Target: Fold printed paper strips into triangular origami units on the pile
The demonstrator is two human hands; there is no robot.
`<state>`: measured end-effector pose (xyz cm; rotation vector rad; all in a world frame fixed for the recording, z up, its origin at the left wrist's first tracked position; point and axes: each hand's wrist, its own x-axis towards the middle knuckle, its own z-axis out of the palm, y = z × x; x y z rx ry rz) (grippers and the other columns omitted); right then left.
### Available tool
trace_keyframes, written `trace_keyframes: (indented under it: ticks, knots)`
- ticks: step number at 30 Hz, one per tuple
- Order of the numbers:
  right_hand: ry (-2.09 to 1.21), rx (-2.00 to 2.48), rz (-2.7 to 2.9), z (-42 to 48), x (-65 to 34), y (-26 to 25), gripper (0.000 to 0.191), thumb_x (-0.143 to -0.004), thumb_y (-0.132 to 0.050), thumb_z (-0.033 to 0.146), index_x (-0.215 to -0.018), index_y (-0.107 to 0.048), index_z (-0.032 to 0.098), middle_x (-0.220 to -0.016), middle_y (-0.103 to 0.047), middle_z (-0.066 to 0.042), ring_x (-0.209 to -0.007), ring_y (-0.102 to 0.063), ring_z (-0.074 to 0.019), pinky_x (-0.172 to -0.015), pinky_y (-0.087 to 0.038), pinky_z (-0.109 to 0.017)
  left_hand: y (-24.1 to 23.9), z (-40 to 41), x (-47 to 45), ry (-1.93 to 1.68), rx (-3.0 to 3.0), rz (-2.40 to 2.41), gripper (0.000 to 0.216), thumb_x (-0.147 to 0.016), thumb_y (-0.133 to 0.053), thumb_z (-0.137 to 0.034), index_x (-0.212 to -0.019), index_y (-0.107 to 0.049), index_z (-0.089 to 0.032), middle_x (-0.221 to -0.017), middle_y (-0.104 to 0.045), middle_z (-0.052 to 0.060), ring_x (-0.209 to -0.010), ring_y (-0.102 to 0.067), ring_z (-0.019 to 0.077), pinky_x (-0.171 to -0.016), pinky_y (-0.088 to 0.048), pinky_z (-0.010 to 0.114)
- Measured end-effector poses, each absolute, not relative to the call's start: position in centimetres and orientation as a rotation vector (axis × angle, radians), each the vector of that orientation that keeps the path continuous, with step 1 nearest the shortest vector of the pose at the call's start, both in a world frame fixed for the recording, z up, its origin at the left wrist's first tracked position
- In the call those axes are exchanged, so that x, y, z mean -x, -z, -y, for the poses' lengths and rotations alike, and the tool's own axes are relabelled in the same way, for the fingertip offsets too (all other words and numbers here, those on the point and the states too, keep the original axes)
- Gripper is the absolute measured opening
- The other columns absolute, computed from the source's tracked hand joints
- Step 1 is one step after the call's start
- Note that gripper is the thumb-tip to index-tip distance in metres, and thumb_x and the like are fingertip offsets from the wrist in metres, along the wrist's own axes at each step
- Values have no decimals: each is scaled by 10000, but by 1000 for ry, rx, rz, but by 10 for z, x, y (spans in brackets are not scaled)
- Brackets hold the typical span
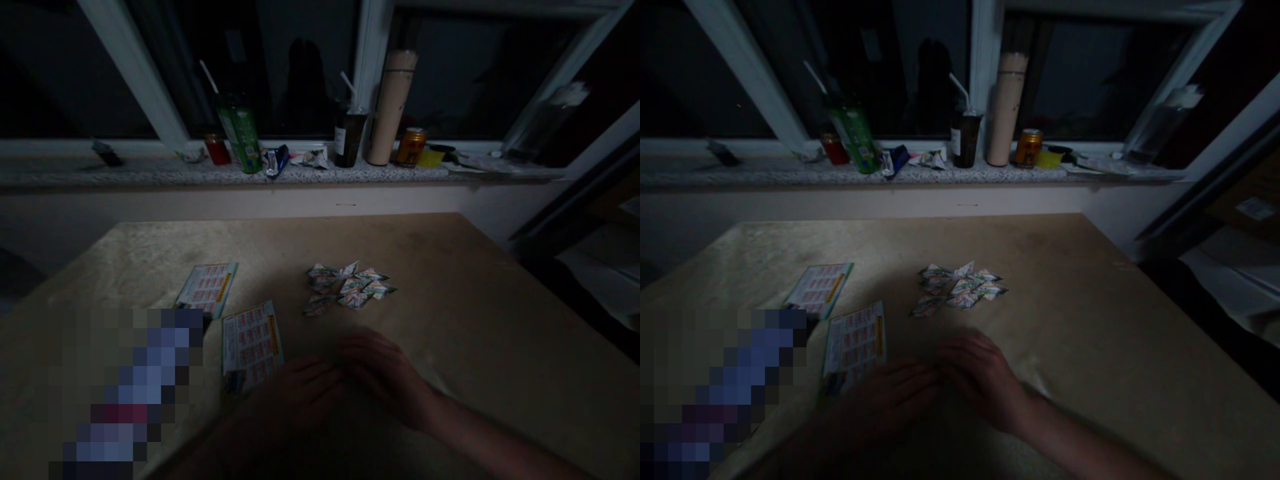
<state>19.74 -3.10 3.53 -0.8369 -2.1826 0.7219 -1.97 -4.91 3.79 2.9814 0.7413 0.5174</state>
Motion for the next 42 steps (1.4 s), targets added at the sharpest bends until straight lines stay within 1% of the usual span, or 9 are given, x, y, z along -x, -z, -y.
trace_keyframes:
  ticks: [4, 10, 15, 20, 27, 32, 34, 37, 42]
  knots:
    - [-577, 804, 2359, 31, -200, -29, 328, -862, -514, 205, -1189, -529, 235, -1168, -605, -58, -1111, -510, -208, -947, -408, -390, -33, 55, 17, -449, -2955, -702, 214, -887, -453, -113, -1070, -554, -161, -1044, -654, 56, -988, -580, 177, -905, -425, 318]
    - [-478, 771, 2497, 28, -199, -20, 310, -871, -510, 233, -1178, -536, 199, -1153, -614, -63, -1104, -514, -206, -962, -401, -404, -31, 54, 15, -319, -2944, -685, 224, -884, -477, -121, -1104, -519, -133, -1041, -641, 51, -947, -574, 174, -839, -444, 301]
    - [-408, 749, 2570, 28, -198, -17, 263, -865, -513, 221, -1118, -576, 189, -1135, -624, -69, -1116, -511, -200, -971, -400, -392, -33, 50, 18, -337, -2968, -736, 166, -896, -454, -128, -1037, -535, -159, -891, -652, 33, -820, -592, 157, -756, -442, 306]
    - [-369, 746, 2631, 32, -196, -16, 276, -866, -499, 204, -1127, -582, 180, -1209, -586, -59, -1150, -492, -198, -1003, -385, -364, -37, 58, 18, -339, -3018, -700, 100, -876, -479, -108, -920, -554, -156, -794, -641, 21, -733, -570, 149, -736, -420, 300]
    - [-373, 721, 2747, 34, -193, -16, 423, -884, -458, 227, -1305, -432, 193, -1353, -449, -56, -1244, -402, -191, -1060, -320, -367, -48, 63, 16, -272, -3025, -701, 74, -876, -487, -142, -861, -559, -153, -769, -621, 7, -703, -542, 155, -714, -409, 297]
    - [-414, 660, 2835, 33, -190, -19, 506, -873, -472, 243, -1361, -342, 205, -1420, -338, -56, -1302, -302, -217, -1082, -271, -407, -50, 57, 26, -118, -2949, -1037, 97, -862, -539, -242, -821, -576, -163, -769, -640, 22, -719, -577, 177, -716, -421, 327]
    - [-435, 647, 2879, 33, -190, -20, 543, -868, -478, 251, -1380, -299, 214, -1442, -289, -52, -1317, -265, -224, -1084, -254, -425, -53, 58, 32, -128, -2884, -1131, 114, -867, -534, -273, -868, -585, -171, -831, -650, 22, -780, -588, 181, -773, -420, 337]
    - [-476, 633, 2896, 32, -190, -21, 557, -870, -475, 254, -1388, -275, 219, -1445, -279, -53, -1322, -252, -221, -1085, -247, -429, -55, 65, 41, -194, -2823, -1226, 180, -866, -534, -285, -1012, -578, -189, -1019, -641, 24, -955, -568, 186, -873, -394, 334]
    - [-496, 617, 2916, 29, -183, -22, 525, -878, -462, 242, -1378, -300, 238, -1445, -281, -43, -1321, -258, -214, -1085, -247, -430, -44, 81, 63, -242, -2857, -1317, 297, -905, -462, -281, -1186, -512, -199, -1257, -544, 28, -1158, -471, 188, -1000, -320, 345]
